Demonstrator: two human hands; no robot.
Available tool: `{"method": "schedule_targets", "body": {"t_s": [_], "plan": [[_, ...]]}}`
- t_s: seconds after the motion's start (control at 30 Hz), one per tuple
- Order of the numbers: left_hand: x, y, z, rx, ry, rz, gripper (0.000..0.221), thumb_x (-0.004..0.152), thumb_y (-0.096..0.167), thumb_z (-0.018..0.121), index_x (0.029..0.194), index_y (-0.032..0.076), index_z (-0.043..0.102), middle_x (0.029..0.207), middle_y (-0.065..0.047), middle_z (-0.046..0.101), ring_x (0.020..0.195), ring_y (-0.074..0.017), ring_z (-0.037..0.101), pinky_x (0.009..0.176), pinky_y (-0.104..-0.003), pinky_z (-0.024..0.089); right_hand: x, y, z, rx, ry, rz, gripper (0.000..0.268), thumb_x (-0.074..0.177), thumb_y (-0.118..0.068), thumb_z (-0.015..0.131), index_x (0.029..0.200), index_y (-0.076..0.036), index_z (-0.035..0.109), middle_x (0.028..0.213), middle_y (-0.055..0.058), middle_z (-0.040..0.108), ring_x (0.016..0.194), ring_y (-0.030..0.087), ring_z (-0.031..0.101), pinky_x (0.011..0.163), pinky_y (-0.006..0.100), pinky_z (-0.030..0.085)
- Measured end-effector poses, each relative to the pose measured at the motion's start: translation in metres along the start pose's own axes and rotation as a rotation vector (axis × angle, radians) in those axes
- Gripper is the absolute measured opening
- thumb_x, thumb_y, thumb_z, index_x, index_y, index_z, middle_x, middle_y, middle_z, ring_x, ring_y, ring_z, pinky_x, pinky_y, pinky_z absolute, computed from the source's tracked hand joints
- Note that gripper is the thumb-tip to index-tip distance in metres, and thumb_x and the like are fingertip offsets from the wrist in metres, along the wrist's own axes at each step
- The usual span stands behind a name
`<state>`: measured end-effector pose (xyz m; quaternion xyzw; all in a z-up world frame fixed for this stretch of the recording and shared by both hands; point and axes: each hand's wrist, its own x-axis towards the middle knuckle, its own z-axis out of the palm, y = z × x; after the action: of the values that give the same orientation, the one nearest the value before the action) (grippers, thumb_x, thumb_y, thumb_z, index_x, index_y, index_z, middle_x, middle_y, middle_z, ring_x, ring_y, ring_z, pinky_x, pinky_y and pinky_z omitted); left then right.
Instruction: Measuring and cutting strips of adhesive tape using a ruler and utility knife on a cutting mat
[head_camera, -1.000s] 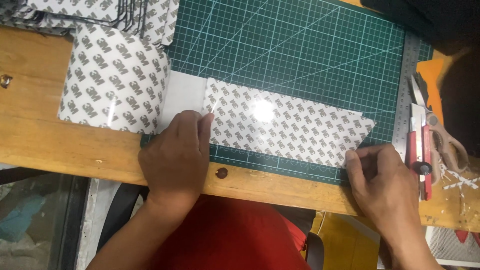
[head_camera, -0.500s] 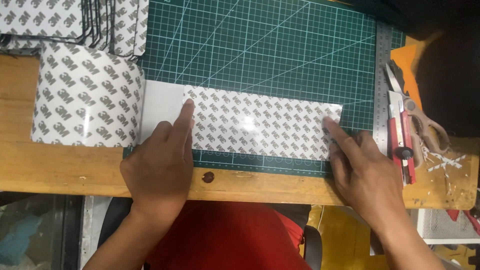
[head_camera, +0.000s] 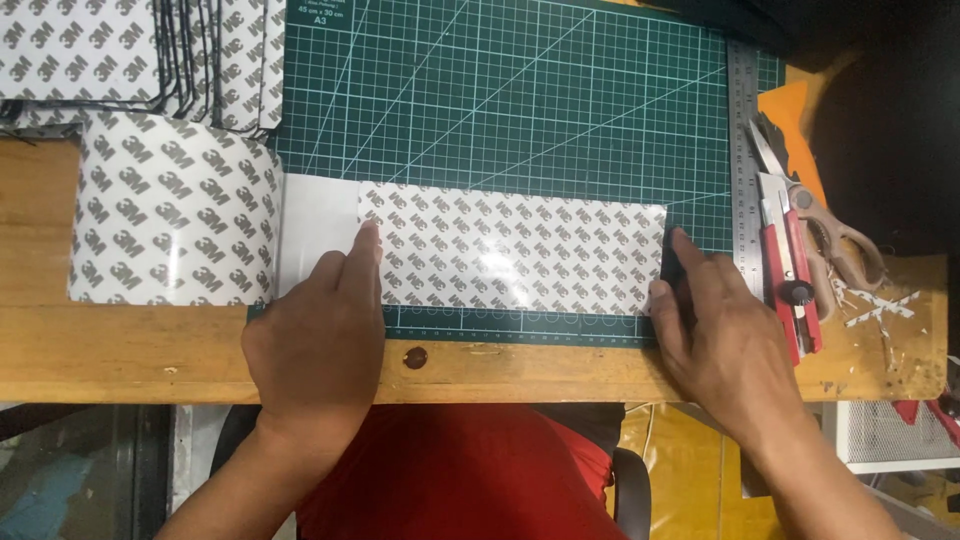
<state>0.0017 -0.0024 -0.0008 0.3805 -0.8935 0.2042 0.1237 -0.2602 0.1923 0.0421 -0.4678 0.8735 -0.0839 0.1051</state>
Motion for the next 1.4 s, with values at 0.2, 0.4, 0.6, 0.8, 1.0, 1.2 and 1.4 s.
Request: {"method": "schedule_targets", "body": {"t_s": [0.2, 0.4, 0.6, 0.8, 1.0, 1.2, 1.4], "plan": [[-0.002, 0.0, -0.001, 0.059, -0.076, 0.028, 0.046, 0.098, 0.014, 0.069, 0.141, 0.029, 0.069, 0.068, 0.015, 0.048, 0.04, -0.0057, 0.032, 0.041, -0.023, 0.02, 0.01, -0.004, -0.012, -0.185, -0.181, 0.016, 0.069, 0.1, -0.03, 0.045, 0.167, -0.029, 0.03, 0.103, 0.011, 0.059, 0.059, 0.036, 0.063, 0.052, 0.055, 0.058], [0.0, 0.001, -0.002, -0.016, -0.14, 0.015, 0.047, 0.097, 0.015, 0.067, 0.143, 0.027, 0.066, 0.071, 0.014, 0.054, 0.038, -0.008, 0.039, 0.036, -0.024, 0.024, 0.011, -0.012, -0.016, -0.048, -0.145, 0.084, 0.063, 0.099, -0.021, 0.042, 0.163, -0.024, 0.043, 0.103, 0.014, 0.059, 0.067, 0.046, 0.064, 0.061, 0.064, 0.052], [0.0, 0.0, -0.004, -0.063, -0.191, 0.009, 0.051, 0.097, 0.014, 0.065, 0.147, 0.024, 0.063, 0.07, 0.012, 0.056, 0.038, -0.0094, 0.044, 0.034, -0.026, 0.031, 0.009, -0.016, -0.018, 0.127, -0.055, 0.006, 0.053, 0.105, -0.02, 0.045, 0.154, 0.002, 0.046, 0.125, 0.029, 0.067, 0.085, 0.043, 0.074, 0.077, 0.057, 0.063], [0.0, -0.003, -0.018, -0.092, -0.021, 0.035, 0.039, 0.112, 0.032, 0.062, 0.148, 0.017, 0.062, 0.074, 0.012, 0.054, 0.042, -0.0073, 0.037, 0.039, -0.025, 0.028, 0.002, -0.015, -0.012, -0.138, 0.12, -0.047, 0.058, 0.104, -0.031, 0.055, 0.157, -0.009, 0.052, 0.119, 0.022, 0.073, 0.073, 0.044, 0.071, 0.051, 0.058, 0.055], [0.024, 0.008, -0.037, -0.84, 0.078, 0.251, 0.054, 0.094, 0.012, 0.081, 0.135, -0.007, 0.051, 0.124, -0.022, 0.059, 0.117, -0.0397, 0.06, 0.103, -0.053, 0.055, -0.001, -0.005, 0.0, -0.353, 0.176, -0.169, 0.046, 0.108, -0.032, 0.059, 0.153, -0.025, 0.063, 0.084, 0.006, 0.052, 0.05, 0.024, 0.052, 0.038, 0.042, 0.05], [0.016, 0.02, -0.014, -0.542, -0.307, 0.342, 0.088, 0.108, 0.063, 0.015, 0.161, -0.006, 0.001, 0.17, -0.025, -0.006, 0.159, -0.0346, -0.008, 0.129, -0.045, -0.002, 0.003, -0.007, 0.005, -0.405, 0.215, -0.171, 0.044, 0.11, -0.033, 0.057, 0.151, -0.023, 0.066, 0.083, 0.007, 0.055, 0.051, 0.027, 0.054, 0.04, 0.044, 0.047], [0.016, 0.018, -0.012, -0.565, -0.209, 0.362, 0.089, 0.107, 0.061, 0.035, 0.159, -0.009, 0.021, 0.168, -0.029, 0.015, 0.159, -0.0391, 0.01, 0.133, -0.049, 0.01, 0.001, -0.001, 0.009, -0.374, 0.193, -0.163, 0.046, 0.11, -0.026, 0.054, 0.155, -0.02, 0.061, 0.079, 0.011, 0.05, 0.055, 0.035, 0.052, 0.043, 0.052, 0.044]]}}
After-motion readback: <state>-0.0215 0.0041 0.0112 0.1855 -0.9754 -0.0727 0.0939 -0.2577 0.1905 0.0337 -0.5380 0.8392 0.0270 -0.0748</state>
